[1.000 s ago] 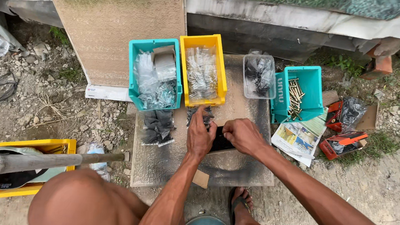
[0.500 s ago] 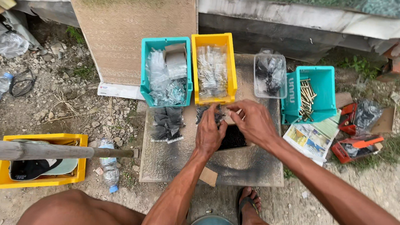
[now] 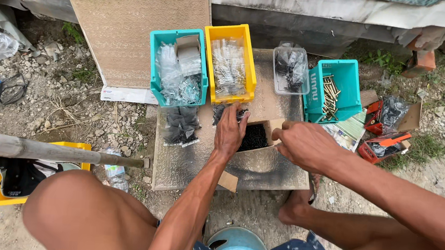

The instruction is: The person sits cross-legged and sorts black screws from a cardboard box into small plastic bags. They handle the screws by hand, placing them into bags and arranging the filled bags on a small table surrounded by storage bins.

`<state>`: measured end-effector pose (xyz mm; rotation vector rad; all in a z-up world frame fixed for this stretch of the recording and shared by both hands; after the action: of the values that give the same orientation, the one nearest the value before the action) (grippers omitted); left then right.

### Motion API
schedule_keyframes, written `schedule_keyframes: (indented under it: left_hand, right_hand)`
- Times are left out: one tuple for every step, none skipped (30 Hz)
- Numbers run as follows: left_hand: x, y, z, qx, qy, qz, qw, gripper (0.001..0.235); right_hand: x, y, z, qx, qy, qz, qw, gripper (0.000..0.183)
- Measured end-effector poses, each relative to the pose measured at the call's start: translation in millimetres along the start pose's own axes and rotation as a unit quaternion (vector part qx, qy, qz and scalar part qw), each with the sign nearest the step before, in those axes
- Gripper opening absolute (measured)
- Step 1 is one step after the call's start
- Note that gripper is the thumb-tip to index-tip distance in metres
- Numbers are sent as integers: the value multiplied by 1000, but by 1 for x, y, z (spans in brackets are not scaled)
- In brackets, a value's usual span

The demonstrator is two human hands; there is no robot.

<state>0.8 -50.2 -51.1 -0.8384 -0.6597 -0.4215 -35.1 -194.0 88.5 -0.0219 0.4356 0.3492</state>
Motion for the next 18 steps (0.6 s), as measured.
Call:
schedule_keyframes:
  left_hand:
    - [-1, 2, -3, 4, -3, 0, 1000, 27]
    - [-1, 4, -7, 13, -6, -3, 1000, 24]
    - [-8, 5, -9, 23, -3, -3, 1000, 21]
    - [-12, 9, -8, 27, -2, 0, 1000, 21]
    - [-13, 10, -10, 50, 4, -15, 999, 19]
    - [-13, 11, -12, 72, 9, -30, 997, 17]
    - [-8, 3, -6, 75, 7, -31, 997, 17]
    - [-3, -4, 0, 76, 3, -33, 997, 16]
    - [0, -11, 7, 78, -1, -34, 996, 17]
    - [7, -12, 9, 83, -2, -33, 996, 17]
    - [8, -17, 13, 76, -8, -40, 996, 12]
    - [9, -21, 17, 70, -14, -47, 996, 12]
    - [8, -20, 17, 72, -13, -47, 996, 12]
    - [6, -17, 17, 71, -17, -31, 997, 10]
    - [6, -16, 16, 67, -20, -16, 997, 14]
    - [7, -14, 16, 66, -19, -18, 997, 14]
    - [5, -9, 15, 28, -25, 6, 999, 15]
    - [4, -5, 15, -11, -32, 30, 999, 16]
  right_hand:
    - [0, 1, 1, -2, -3, 4, 1000, 18]
    - [-1, 2, 0, -2, 9, 10, 1000, 19]
    - [-3, 4, -5, 1, 24, 18, 1000, 21]
    - [1, 4, -10, 2, 26, 23, 999, 21]
    - [5, 1, -14, 0, 28, 19, 999, 23]
    - [8, -2, -17, -2, 29, 16, 999, 25]
    - [12, -2, -17, -3, 27, 19, 999, 25]
    - [16, -3, -18, 19, 50, 9, 999, 27]
    - [21, -3, -22, 40, 74, 2, 996, 29]
    - [30, -6, -25, 40, 74, 7, 996, 29]
    - [37, -9, -34, 31, 91, -5, 995, 33]
    - [45, -12, -43, 21, 109, -17, 994, 37]
    - [46, -6, -40, 22, 109, -16, 994, 37]
    - [47, -1, -38, 23, 109, -17, 994, 38]
    - [46, 3, -35, 25, 109, -23, 993, 38]
    - [48, 5, -33, 26, 108, -25, 993, 38]
    - [49, 7, -31, 22, 108, -28, 994, 37]
    - [51, 9, -29, 19, 107, -31, 994, 37]
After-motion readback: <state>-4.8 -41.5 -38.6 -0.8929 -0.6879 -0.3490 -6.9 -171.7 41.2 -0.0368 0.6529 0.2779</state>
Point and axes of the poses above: each hand's wrist, its own x-axis towards the middle knuckle, its own z-axis out of the back of the hand, y = z × x, the point moved 6 cm from there along x, towards the middle knuckle, and after that the axes turned 10 degrees about -z, right-handed, at the moved point
